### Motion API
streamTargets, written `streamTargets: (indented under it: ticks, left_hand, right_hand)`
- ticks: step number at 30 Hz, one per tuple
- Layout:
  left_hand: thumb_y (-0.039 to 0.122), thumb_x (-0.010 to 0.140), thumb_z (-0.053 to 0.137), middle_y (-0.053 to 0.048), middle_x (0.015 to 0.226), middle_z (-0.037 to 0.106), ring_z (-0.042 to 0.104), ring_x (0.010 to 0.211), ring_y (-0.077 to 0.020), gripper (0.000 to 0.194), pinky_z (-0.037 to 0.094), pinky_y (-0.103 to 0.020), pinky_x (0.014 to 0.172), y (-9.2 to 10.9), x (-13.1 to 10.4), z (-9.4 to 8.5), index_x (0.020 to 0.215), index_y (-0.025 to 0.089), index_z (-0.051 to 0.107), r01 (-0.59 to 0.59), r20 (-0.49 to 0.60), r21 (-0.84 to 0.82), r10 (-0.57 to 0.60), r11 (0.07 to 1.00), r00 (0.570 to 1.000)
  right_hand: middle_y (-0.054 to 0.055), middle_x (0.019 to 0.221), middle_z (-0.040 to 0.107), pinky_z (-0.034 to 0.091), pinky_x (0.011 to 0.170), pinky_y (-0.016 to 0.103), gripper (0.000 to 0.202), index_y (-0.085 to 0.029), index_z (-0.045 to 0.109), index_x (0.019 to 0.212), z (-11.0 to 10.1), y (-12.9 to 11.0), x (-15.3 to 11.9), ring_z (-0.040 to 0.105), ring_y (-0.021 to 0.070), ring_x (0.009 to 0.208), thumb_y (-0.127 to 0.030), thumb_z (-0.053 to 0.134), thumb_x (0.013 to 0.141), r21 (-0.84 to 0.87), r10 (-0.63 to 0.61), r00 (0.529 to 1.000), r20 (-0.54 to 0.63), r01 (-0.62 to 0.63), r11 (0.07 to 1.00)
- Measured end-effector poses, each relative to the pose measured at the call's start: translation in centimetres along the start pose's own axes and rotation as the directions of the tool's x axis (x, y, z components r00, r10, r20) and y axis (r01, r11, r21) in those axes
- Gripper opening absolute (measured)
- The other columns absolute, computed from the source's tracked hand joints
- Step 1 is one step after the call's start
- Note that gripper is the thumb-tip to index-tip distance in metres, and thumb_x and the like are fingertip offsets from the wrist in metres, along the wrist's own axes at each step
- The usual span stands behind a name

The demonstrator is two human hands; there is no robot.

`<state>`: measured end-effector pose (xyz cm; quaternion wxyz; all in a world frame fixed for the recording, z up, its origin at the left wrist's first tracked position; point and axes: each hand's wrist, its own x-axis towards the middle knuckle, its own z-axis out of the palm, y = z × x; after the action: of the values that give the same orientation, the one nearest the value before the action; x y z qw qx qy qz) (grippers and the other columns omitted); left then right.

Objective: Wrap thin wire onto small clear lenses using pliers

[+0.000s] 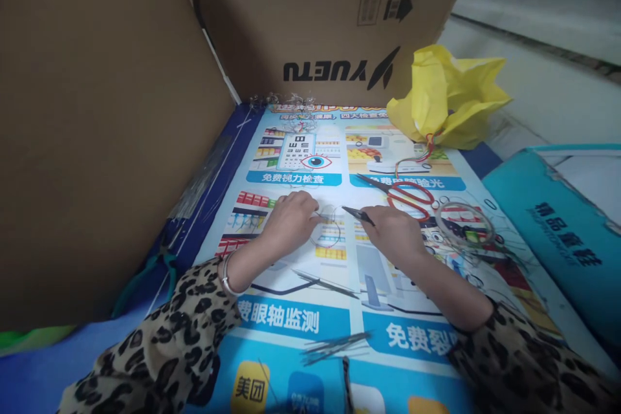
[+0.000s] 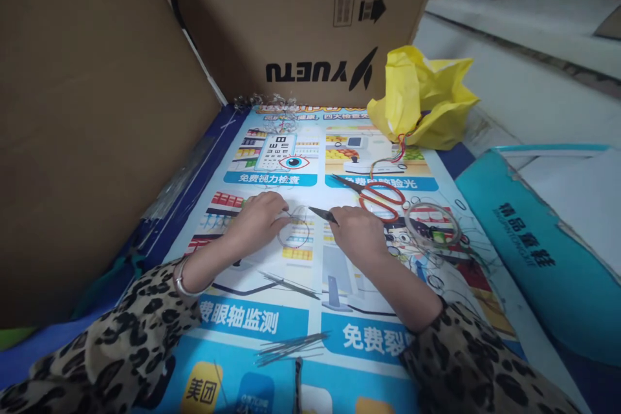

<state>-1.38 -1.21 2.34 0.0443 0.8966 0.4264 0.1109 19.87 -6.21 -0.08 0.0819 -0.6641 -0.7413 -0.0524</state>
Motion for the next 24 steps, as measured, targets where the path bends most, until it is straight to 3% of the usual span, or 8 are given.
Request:
streamTargets:
  ticks: [6,14,20,22,24]
  left_hand:
    - [0.025,0.080,0.055,-0.006,0.092,0.056,0.048,0.092,-0.0217,0.009,0.037,-0.034,0.077,0.1,1.3,0.9,0.084,0.017,0.056,-0.002,0.092,0.076,-0.005,0.997,0.996]
    - [0.016,0.081,0.048,-0.008,0.088,0.054,0.049,0.087,-0.0203,0.006,0.039,-0.032,0.077,0.3,1.0,1.9,0.078,0.015,0.053,0.007,0.040,0.037,-0.009,0.999,0.999]
    - [0.020,0.081,0.044,-0.001,0.073,0.057,0.053,0.067,-0.0157,0.004,0.036,-0.027,0.059,0.2,0.7,0.9,0.080,0.019,0.048,0.203,0.137,-0.281,-0.170,0.938,0.976]
    - [0.021,0.080,0.047,0.001,0.070,0.056,0.054,0.063,-0.0133,0.002,0.036,-0.025,0.057,0.1,0.8,0.8,0.079,0.019,0.046,0.251,0.162,-0.467,-0.196,0.848,0.967]
    - [0.019,0.078,0.048,0.003,0.067,0.055,0.054,0.059,-0.0107,0.005,0.038,-0.023,0.058,0.0,0.9,0.8,0.082,0.019,0.044,0.302,0.202,-0.659,-0.225,0.689,0.953]
  right_hand:
    - [0.003,0.078,0.066,0.028,0.057,0.027,0.020,-0.021,0.063,0.083,0.4,0.1,0.0,0.057,0.0163,0.072,-0.029,0.045,0.083,-0.001,0.002,1.000,-0.024,-0.002,1.000]
    - [0.002,0.080,0.066,0.030,0.058,0.026,0.018,-0.022,0.062,0.083,0.6,0.3,0.1,0.058,0.0168,0.075,-0.029,0.046,0.084,0.040,0.021,1.000,-0.014,-0.020,0.999]
    - [0.001,0.078,0.065,0.031,0.057,0.025,0.017,-0.022,0.062,0.080,0.6,0.3,0.1,0.058,0.0153,0.074,-0.029,0.046,0.083,0.097,0.049,0.999,0.001,-0.049,0.994]
    - [0.000,0.079,0.065,0.033,0.059,0.024,0.018,-0.022,0.062,0.084,0.7,0.4,0.1,0.059,0.0152,0.075,-0.030,0.046,0.084,0.130,0.060,0.998,-0.024,-0.057,0.990]
    - [0.001,0.083,0.066,0.035,0.062,0.024,0.020,-0.022,0.062,0.090,0.9,0.4,0.0,0.059,0.0154,0.079,-0.031,0.045,0.084,0.161,0.067,0.996,-0.052,-0.058,0.985]
